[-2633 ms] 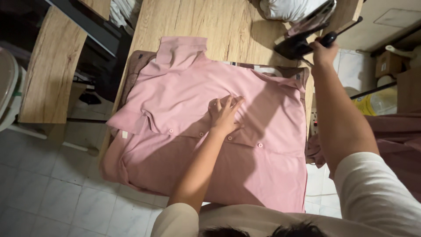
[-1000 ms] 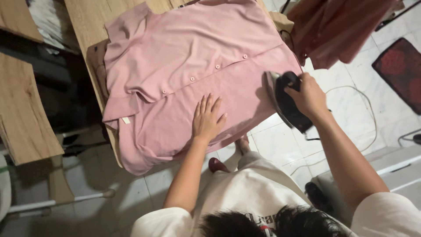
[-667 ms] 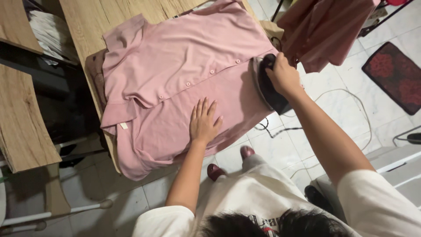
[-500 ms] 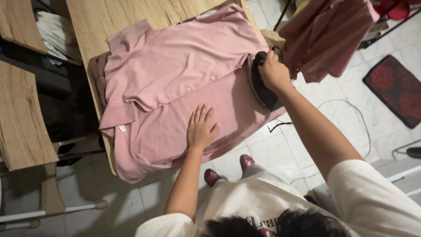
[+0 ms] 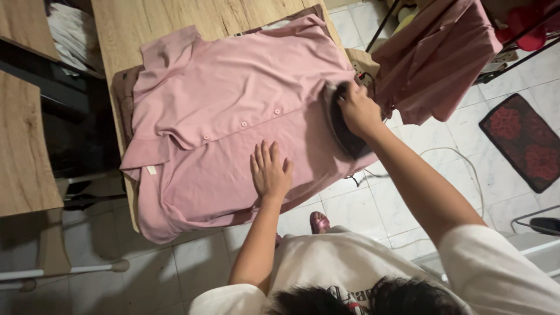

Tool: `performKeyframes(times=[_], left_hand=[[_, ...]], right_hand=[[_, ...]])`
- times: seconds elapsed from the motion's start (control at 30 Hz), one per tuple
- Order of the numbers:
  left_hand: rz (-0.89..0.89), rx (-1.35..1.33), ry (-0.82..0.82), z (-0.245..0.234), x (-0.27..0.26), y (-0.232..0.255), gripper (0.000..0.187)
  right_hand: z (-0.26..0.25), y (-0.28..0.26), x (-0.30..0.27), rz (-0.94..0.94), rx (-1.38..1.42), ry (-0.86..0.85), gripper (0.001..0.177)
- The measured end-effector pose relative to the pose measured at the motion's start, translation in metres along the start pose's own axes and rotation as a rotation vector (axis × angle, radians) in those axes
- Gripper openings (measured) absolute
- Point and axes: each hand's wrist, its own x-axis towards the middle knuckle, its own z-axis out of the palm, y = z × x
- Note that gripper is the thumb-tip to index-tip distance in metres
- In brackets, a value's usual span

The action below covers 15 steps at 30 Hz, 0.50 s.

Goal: The person irons a pink shirt on a wooden table, smoothing the fabric with their hands and pressing it with an iron before folding the garment.

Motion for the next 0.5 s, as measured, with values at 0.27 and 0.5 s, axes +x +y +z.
performKeyframes(times=[0.27, 0.5], left_hand=[[0.001, -0.04, 0.026, 0.002, -0.001, -0.001, 0.062], [-0.004, -0.046, 0.033, 0.004, -0.001, 0.0, 0.061]], right_hand=[[-0.021, 0.059, -0.075, 0.13, -0.03, 0.03, 0.048], [-0.018, 0.083, -0.038, 0.036, -0.036, 0.043, 0.049]])
